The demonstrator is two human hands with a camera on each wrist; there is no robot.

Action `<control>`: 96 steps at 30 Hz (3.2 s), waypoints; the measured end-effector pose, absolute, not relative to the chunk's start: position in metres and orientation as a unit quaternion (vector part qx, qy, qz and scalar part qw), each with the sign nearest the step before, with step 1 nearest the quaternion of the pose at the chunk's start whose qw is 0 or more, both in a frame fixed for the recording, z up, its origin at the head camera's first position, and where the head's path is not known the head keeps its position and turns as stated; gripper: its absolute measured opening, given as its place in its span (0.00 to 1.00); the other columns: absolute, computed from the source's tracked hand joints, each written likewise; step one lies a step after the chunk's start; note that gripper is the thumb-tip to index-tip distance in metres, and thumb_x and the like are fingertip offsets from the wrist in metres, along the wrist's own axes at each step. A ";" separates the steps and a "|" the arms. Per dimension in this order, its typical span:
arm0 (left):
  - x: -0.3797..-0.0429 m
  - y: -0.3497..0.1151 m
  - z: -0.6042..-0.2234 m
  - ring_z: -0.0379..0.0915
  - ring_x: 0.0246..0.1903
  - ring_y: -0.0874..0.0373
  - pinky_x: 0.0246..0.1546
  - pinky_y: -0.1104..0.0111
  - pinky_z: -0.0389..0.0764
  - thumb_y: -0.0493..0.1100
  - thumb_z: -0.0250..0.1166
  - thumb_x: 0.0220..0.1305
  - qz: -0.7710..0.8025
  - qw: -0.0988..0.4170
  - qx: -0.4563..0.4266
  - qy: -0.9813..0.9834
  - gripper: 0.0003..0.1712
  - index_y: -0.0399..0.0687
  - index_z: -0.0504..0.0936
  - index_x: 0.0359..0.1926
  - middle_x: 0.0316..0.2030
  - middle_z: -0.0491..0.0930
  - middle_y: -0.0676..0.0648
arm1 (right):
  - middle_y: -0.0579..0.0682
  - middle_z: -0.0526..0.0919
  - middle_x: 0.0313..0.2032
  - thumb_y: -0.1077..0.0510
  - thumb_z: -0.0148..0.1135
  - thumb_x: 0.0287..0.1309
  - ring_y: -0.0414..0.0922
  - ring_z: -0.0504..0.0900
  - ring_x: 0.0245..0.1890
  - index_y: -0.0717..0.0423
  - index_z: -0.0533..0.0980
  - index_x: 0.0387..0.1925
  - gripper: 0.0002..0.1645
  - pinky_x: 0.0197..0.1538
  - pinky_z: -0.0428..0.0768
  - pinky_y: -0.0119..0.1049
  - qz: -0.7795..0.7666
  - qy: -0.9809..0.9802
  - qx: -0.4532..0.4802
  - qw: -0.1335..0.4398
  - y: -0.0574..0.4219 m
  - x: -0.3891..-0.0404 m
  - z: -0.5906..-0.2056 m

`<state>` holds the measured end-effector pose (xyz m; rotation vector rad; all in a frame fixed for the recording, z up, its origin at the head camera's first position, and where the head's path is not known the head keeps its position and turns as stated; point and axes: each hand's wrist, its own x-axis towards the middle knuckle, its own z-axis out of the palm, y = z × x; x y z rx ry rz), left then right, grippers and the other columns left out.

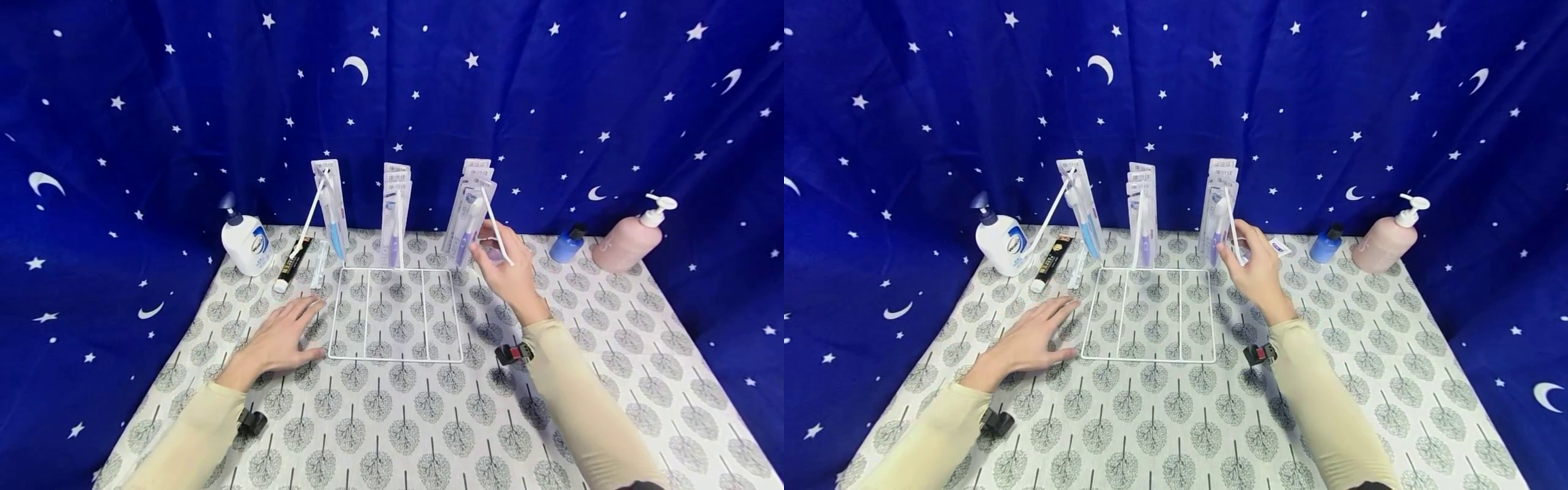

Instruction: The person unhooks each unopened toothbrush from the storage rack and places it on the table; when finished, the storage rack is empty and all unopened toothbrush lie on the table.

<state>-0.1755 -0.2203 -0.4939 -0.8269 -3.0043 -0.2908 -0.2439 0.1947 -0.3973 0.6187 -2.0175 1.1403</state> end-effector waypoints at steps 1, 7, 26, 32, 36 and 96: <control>-0.176 -0.219 -0.494 0.47 0.67 0.45 0.63 0.42 0.54 0.73 0.58 0.47 -0.092 0.006 -0.269 -0.959 0.54 0.55 0.51 0.70 0.70 0.49 0.45 | 0.66 0.80 0.38 0.72 0.65 0.43 0.59 0.80 0.33 0.71 0.72 0.48 0.26 0.38 0.80 0.39 0.446 -0.782 0.240 0.363 0.193 -0.242 -0.395; -0.179 -0.212 -0.495 0.51 0.66 0.46 0.65 0.45 0.51 0.72 0.58 0.48 -0.088 0.003 -0.300 -0.950 0.52 0.52 0.54 0.69 0.68 0.54 0.44 | 0.65 0.81 0.34 0.71 0.64 0.46 0.55 0.81 0.30 0.72 0.73 0.45 0.20 0.36 0.81 0.43 0.457 -0.775 0.226 0.373 0.188 -0.244 -0.392; -0.182 -0.206 -0.503 0.50 0.66 0.44 0.66 0.47 0.52 0.74 0.56 0.48 -0.080 -0.015 -0.297 -0.951 0.53 0.54 0.53 0.69 0.69 0.53 0.43 | 0.67 0.82 0.34 0.73 0.58 0.51 0.54 0.82 0.29 0.73 0.73 0.45 0.17 0.35 0.82 0.27 0.542 -0.753 0.189 0.320 0.184 -0.251 -0.394; -0.183 -0.206 -0.505 0.48 0.67 0.45 0.67 0.49 0.50 0.76 0.53 0.49 -0.068 -0.029 -0.294 -0.953 0.53 0.54 0.52 0.70 0.69 0.51 0.43 | 0.67 0.82 0.33 0.71 0.59 0.51 0.47 0.82 0.28 0.72 0.74 0.44 0.16 0.33 0.80 0.21 0.534 -0.760 0.171 0.330 0.183 -0.252 -0.396; -0.184 -0.207 -0.505 0.47 0.68 0.46 0.67 0.49 0.50 0.76 0.52 0.49 -0.062 -0.031 -0.296 -0.953 0.53 0.53 0.52 0.70 0.69 0.50 0.43 | 0.67 0.82 0.33 0.71 0.59 0.51 0.40 0.81 0.28 0.72 0.74 0.43 0.15 0.33 0.79 0.19 0.530 -0.761 0.169 0.334 0.182 -0.253 -0.397; -0.183 -0.205 -0.499 0.48 0.67 0.43 0.66 0.47 0.51 0.76 0.54 0.47 -0.057 -0.045 -0.283 -0.956 0.54 0.55 0.53 0.69 0.69 0.50 0.44 | 0.61 0.76 0.22 0.80 0.57 0.43 0.35 0.74 0.22 0.79 0.74 0.32 0.09 0.24 0.76 0.19 0.548 -0.737 0.236 0.316 0.193 -0.196 -0.386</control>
